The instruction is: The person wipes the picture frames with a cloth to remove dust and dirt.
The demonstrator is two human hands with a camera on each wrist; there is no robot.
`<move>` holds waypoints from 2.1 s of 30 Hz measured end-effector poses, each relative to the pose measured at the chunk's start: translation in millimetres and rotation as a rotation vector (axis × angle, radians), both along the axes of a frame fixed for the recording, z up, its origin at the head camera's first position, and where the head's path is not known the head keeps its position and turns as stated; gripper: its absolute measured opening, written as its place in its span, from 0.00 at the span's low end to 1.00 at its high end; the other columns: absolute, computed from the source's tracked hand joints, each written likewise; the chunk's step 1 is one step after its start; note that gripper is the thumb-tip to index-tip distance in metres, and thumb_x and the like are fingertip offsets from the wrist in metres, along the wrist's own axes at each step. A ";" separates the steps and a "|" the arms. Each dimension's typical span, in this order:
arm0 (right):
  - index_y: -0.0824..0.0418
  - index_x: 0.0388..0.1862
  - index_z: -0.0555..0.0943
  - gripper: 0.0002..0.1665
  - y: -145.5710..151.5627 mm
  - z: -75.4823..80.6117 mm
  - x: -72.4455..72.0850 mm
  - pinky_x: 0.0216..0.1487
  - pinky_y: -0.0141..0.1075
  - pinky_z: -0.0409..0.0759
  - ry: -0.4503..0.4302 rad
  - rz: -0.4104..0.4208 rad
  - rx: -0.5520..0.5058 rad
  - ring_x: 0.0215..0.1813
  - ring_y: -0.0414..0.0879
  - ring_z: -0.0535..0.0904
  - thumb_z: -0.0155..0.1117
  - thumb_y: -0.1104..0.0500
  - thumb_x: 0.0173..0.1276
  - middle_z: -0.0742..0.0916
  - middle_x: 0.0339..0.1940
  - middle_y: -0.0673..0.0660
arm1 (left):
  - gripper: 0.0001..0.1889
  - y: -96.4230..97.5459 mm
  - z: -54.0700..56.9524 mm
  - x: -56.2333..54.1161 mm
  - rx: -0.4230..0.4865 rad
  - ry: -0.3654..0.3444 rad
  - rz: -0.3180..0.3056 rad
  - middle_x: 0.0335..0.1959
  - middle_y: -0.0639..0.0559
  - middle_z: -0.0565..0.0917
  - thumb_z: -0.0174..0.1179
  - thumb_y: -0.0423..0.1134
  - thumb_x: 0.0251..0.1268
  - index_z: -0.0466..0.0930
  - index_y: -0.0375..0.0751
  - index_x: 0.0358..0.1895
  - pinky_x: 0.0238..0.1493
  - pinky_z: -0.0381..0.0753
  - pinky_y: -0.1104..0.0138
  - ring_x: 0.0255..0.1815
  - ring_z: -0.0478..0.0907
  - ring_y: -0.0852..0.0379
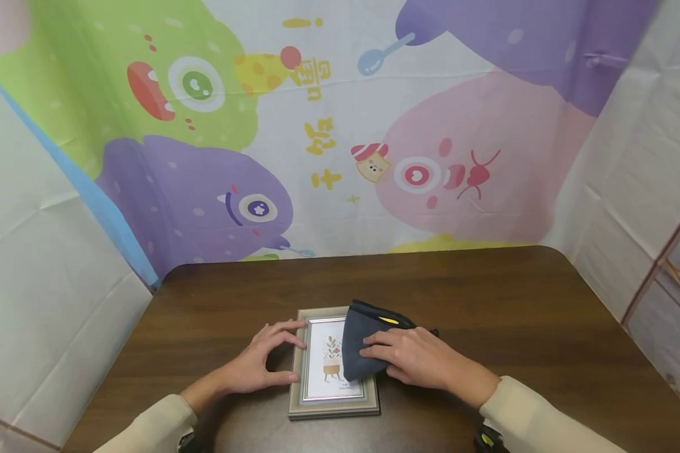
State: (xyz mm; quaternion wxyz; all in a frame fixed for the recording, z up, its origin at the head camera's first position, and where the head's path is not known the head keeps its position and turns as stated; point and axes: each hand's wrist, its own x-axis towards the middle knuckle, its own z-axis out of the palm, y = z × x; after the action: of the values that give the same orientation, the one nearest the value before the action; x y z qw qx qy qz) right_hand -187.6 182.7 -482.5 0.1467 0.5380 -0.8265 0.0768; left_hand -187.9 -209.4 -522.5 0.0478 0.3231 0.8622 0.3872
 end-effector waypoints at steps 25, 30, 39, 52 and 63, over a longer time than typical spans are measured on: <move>0.53 0.65 0.91 0.28 -4.3 22.3 -47.5 0.33 0.36 0.86 -0.063 -0.250 -0.109 0.33 0.43 0.91 0.80 0.68 0.67 0.95 0.64 0.55 | 0.23 1.8 2.0 -1.0 -0.005 -0.011 -0.009 0.87 0.43 0.73 0.81 0.46 0.66 0.85 0.53 0.61 0.82 0.42 0.13 0.90 0.64 0.28; 0.54 0.65 0.91 0.26 -2.9 28.2 -49.6 0.39 0.41 0.87 -0.137 -0.373 -0.245 0.37 0.45 0.90 0.74 0.69 0.70 0.94 0.64 0.57 | 0.23 0.4 1.2 -0.5 -0.007 -0.013 -0.004 0.87 0.43 0.73 0.81 0.46 0.67 0.85 0.53 0.61 0.81 0.42 0.13 0.90 0.64 0.29; 0.60 0.65 0.89 0.22 -14.4 12.8 -48.2 0.49 0.51 0.86 -0.482 -0.554 -0.444 0.49 0.55 0.91 0.65 0.67 0.75 0.94 0.60 0.65 | 0.23 0.3 1.4 0.2 -0.009 -0.006 -0.003 0.87 0.43 0.74 0.82 0.47 0.66 0.85 0.53 0.61 0.81 0.43 0.13 0.89 0.64 0.29; 0.62 0.74 0.80 0.26 -34.6 -0.2 -48.4 0.53 0.47 0.83 -0.774 -0.704 -0.519 0.56 0.58 0.89 0.66 0.61 0.80 0.91 0.63 0.68 | 0.22 -0.2 0.5 0.2 -0.006 0.002 -0.002 0.87 0.43 0.74 0.81 0.47 0.67 0.85 0.54 0.61 0.81 0.44 0.13 0.89 0.64 0.27; 0.64 0.75 0.77 0.29 -33.6 0.8 -45.9 0.48 0.44 0.82 -0.793 -0.656 -0.505 0.50 0.55 0.87 0.65 0.63 0.77 0.90 0.60 0.69 | 0.23 -0.1 1.4 0.3 -0.011 -0.002 -0.002 0.87 0.43 0.73 0.82 0.46 0.67 0.85 0.53 0.61 0.81 0.43 0.13 0.90 0.63 0.27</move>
State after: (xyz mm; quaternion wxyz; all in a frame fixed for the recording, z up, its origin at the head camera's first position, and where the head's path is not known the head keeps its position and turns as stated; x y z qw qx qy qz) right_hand -233.5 149.2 -481.7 -0.0343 0.1314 -0.8981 0.4183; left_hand -187.5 -209.5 -521.1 0.0507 0.3233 0.8639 0.3829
